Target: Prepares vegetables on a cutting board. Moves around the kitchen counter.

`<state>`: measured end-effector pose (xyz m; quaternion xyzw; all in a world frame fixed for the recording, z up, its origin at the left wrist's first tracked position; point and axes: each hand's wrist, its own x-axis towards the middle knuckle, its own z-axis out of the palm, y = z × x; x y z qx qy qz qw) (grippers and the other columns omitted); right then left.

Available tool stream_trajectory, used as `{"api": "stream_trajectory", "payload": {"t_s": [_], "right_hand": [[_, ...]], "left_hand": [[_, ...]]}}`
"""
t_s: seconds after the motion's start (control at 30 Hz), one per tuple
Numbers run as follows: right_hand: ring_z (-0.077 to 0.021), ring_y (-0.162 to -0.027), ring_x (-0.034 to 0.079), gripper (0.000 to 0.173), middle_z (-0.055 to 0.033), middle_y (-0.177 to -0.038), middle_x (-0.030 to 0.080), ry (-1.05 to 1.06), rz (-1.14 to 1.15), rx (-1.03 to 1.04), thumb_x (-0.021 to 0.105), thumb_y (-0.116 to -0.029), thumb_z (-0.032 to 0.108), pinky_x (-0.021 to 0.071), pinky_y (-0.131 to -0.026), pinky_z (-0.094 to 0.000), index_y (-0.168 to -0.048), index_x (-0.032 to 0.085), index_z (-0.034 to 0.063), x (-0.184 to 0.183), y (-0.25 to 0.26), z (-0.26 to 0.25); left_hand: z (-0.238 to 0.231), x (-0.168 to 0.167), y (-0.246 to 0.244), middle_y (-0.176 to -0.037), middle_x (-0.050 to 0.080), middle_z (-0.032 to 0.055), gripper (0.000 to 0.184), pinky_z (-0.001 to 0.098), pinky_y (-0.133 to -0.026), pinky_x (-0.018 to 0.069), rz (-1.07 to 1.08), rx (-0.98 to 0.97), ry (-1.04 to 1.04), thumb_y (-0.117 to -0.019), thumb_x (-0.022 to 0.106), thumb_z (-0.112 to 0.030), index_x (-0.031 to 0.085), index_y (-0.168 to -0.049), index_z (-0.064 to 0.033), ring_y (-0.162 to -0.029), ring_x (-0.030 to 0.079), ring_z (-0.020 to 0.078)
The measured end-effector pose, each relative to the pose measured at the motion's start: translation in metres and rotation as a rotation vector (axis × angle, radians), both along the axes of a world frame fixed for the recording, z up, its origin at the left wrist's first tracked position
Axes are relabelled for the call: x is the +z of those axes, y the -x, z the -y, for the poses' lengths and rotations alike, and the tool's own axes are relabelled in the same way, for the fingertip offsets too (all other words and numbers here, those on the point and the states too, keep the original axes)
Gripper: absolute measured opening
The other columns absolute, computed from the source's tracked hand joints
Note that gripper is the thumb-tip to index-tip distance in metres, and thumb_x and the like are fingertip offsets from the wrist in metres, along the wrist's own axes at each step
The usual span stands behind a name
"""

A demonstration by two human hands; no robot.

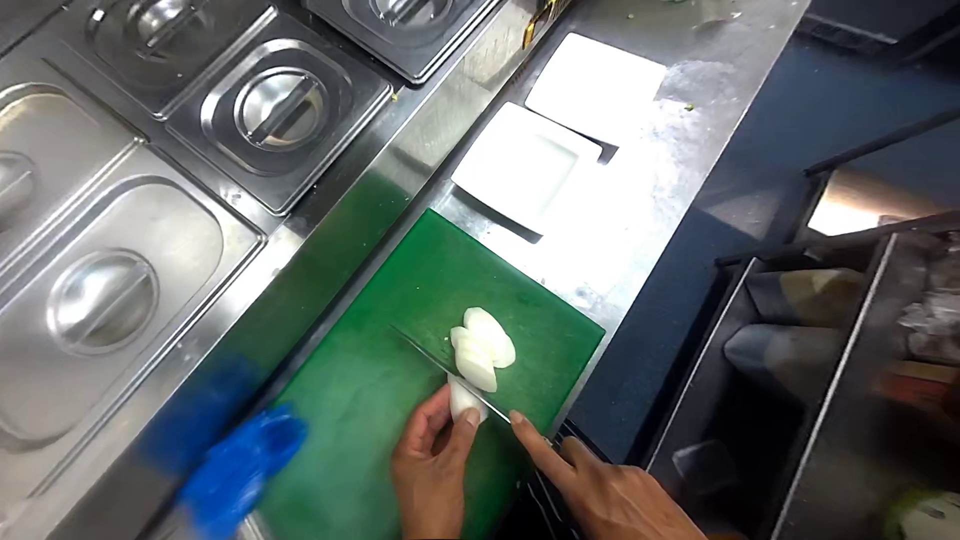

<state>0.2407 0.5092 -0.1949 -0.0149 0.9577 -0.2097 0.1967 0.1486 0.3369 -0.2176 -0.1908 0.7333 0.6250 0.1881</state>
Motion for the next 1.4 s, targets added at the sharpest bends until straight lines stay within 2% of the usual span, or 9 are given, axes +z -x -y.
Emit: {"api": "stream_trajectory", "payload": {"t_s": [0.13,0.27,0.5,0.77,1.1,1.4], "right_hand": [[-0.029,-0.05,0.062,0.067,-0.0169,-0.088,0.065,0.081,-0.016,-0.018,0.052,-0.0993,0.006,0.0526,-0.045,-0.0435,-0.162,0.034,0.0211,0.001,0.0,-0.007],[-0.0255,-0.048,0.06,0.059,-0.0151,-0.087,0.064,0.067,-0.093,-0.001,0.05,-0.1027,0.009,0.0501,-0.041,-0.0393,-0.159,0.039,0.0179,0.021,-0.007,-0.006],[-0.0269,-0.048,0.059,0.057,-0.0159,-0.086,0.062,0.055,-0.091,0.059,0.047,-0.104,0.009,0.0481,-0.04,-0.0405,-0.159,0.04,0.0224,0.023,-0.013,-0.006],[-0.0266,-0.048,0.059,0.058,-0.0165,-0.086,0.063,0.061,-0.1,0.043,0.049,-0.103,0.008,0.0484,-0.041,-0.0398,-0.159,0.041,0.0209,0.026,-0.013,-0.002],[-0.0271,-0.048,0.059,0.058,-0.0168,-0.088,0.063,0.062,-0.09,0.026,0.049,-0.1033,0.008,0.049,-0.041,-0.0404,-0.159,0.041,0.0222,0.025,-0.013,-0.003],[-0.0273,-0.048,0.06,0.058,-0.018,-0.089,0.064,0.052,-0.06,-0.003,0.049,-0.103,0.008,0.0501,-0.041,-0.0401,-0.159,0.041,0.0214,0.028,-0.013,0.003]], "left_hand": [[0.0,-0.002,-0.002,-0.107,0.074,0.016,0.039,0.0327,-0.086,0.063,-0.016,0.047,-0.026,-0.0818,0.077,0.002,0.065,-0.119,0.0065,-0.099,0.074,0.0208],[0.0,-0.006,-0.004,-0.101,0.075,0.0151,0.034,0.0318,-0.085,0.0634,-0.028,0.096,-0.047,-0.0797,0.08,0.003,0.067,-0.111,0.006,-0.094,0.075,0.0204],[0.002,-0.008,-0.005,-0.095,0.076,0.0121,0.029,0.0288,-0.082,0.0633,-0.061,0.098,-0.051,-0.0789,0.08,0.003,0.069,-0.106,0.0051,-0.088,0.075,0.0168],[0.002,-0.007,-0.006,-0.1,0.076,0.0146,0.033,0.0292,-0.083,0.0636,-0.051,0.1,-0.078,-0.079,0.078,0.007,0.068,-0.111,0.0072,-0.092,0.075,0.0187],[0.001,-0.005,-0.004,-0.101,0.076,0.0138,0.032,0.0291,-0.085,0.0627,-0.04,0.091,-0.059,-0.0793,0.079,0.004,0.069,-0.11,0.0062,-0.094,0.075,0.0181],[0.004,-0.004,-0.005,-0.104,0.076,0.0149,0.035,0.0304,-0.086,0.0628,-0.012,0.061,-0.055,-0.0822,0.078,0.003,0.069,-0.115,0.0072,-0.095,0.075,0.0194]]}}
